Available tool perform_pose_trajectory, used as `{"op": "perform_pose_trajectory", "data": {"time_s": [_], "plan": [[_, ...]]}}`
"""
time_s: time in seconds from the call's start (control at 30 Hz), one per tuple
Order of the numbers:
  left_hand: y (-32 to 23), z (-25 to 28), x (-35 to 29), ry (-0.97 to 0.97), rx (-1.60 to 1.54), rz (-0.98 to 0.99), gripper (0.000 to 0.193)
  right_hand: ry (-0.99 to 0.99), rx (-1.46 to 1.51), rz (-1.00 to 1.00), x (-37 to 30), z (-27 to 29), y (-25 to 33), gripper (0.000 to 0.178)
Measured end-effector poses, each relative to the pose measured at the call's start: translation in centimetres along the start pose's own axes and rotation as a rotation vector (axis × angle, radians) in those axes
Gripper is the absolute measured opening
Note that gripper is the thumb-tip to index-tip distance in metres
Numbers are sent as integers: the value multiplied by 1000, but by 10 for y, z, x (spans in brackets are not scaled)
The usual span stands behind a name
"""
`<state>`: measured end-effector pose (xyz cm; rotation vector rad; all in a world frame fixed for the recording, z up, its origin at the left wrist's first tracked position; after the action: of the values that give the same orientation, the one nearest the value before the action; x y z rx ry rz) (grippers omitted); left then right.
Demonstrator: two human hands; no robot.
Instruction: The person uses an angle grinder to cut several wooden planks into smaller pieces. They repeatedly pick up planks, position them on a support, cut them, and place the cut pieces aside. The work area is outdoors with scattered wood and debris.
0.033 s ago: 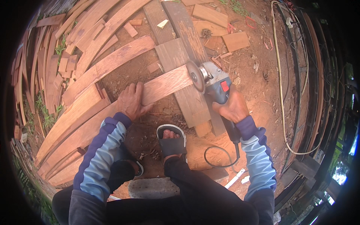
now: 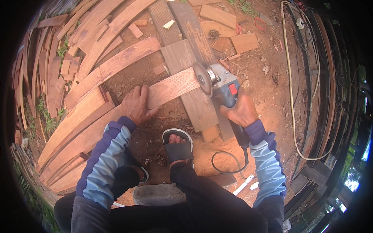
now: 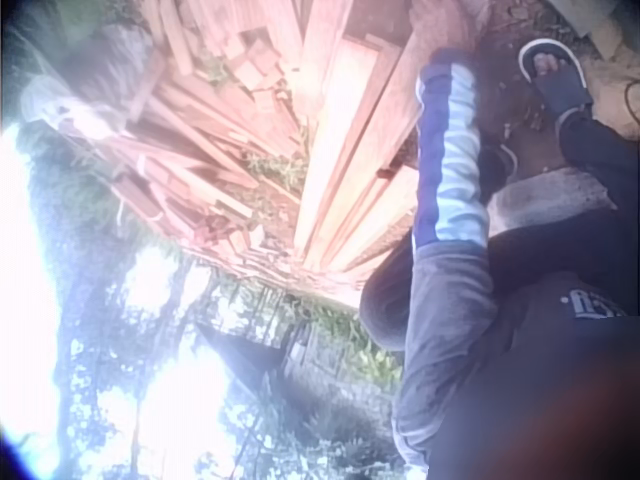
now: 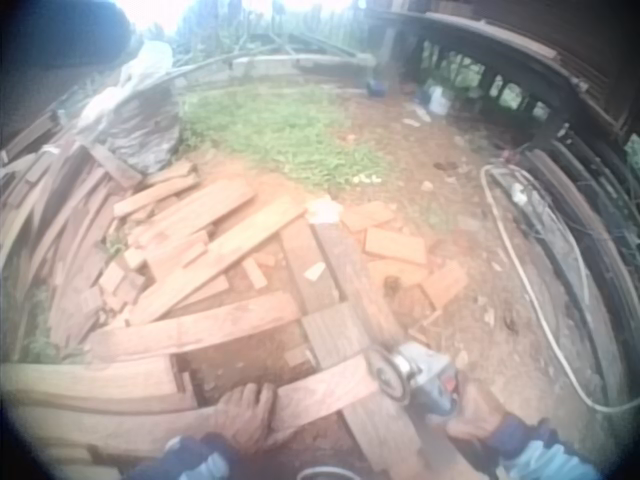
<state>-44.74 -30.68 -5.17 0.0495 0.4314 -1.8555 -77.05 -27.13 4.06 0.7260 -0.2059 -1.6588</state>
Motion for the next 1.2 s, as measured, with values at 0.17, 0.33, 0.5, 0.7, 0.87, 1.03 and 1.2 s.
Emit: {"op": "perform_pose_trajectory", "data": {"time_s": [0.17, 0.33, 0.5, 0.7, 0.87, 1.03, 1.2], "plan": [[1, -1, 0, 4, -9, -9, 73, 2, -4, 6, 0, -2, -5, 55], [2, -2, 0, -1, -5, -11, 74, 4, 4, 9, 1, -1, 0, 55], [0, -1, 0, 11, -6, -7, 74, -1, -39, -2, 1, 0, -2, 54], [1, -2, -1, 2, -2, -13, 74, 16, -39, 1, 3, -2, -8, 52], [1, -2, -1, 9, 7, -3, 76, 0, -63, 6, 4, -1, -5, 49], [1, -4, 0, 6, -4, -6, 77, -8, -21, 68, 7, -1, -9, 53], [1, -3, 0, 3, 1, -8, 77, -18, -51, 59, 7, 1, -1, 54]]}}
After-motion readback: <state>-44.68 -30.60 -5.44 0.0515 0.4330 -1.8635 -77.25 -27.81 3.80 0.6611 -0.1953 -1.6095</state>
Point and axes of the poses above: each hand's wrist, its own x-axis towards the middle knuckle, its own z-axis out of the back of the hand, y = z × x, the point moved 2 cm from there along x, towards the middle knuckle, and after that the axes turned 9 degrees about z, right-handed, at the moved point
